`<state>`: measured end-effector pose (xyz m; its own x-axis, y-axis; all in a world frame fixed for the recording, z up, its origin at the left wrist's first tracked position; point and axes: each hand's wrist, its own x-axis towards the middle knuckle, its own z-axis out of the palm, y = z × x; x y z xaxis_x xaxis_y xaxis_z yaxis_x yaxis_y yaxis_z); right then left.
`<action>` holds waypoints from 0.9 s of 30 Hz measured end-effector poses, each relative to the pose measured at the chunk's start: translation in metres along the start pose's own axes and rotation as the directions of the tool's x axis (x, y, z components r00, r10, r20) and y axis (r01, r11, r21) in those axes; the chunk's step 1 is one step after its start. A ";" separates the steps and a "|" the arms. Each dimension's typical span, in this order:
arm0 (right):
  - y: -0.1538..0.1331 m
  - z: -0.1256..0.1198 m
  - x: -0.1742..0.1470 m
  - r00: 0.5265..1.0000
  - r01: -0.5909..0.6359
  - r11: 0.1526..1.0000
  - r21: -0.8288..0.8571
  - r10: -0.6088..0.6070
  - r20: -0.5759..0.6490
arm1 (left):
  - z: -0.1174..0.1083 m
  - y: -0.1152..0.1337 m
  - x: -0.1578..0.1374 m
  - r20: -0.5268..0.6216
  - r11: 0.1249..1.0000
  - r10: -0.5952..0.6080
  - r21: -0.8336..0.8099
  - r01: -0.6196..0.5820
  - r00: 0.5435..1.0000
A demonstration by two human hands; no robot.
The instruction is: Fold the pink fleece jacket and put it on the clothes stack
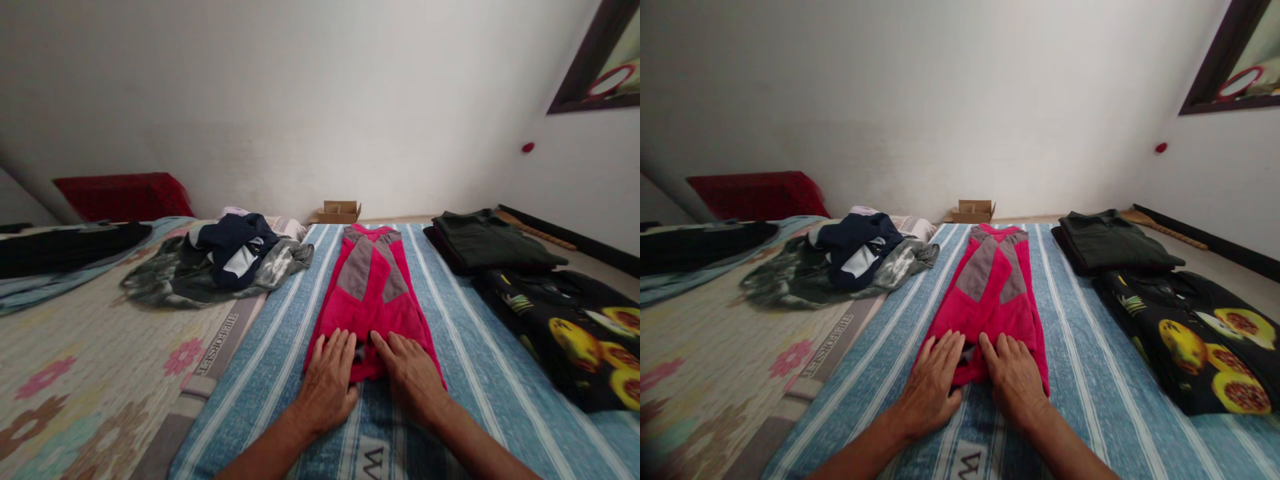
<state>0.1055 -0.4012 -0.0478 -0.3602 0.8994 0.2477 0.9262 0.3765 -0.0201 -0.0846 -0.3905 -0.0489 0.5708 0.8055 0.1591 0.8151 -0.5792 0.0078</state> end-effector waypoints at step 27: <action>0.025 -0.099 0.030 0.994 -0.066 0.988 0.141 0.053 0.094 | -0.110 0.014 0.058 0.109 0.997 -0.034 0.075 0.026 0.993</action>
<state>0.1293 -0.3869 0.0546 -0.3196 0.9349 0.1544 0.9229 0.3440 -0.1728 -0.0509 -0.3663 0.0686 0.5502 0.8336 0.0499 0.8347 -0.5472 -0.0622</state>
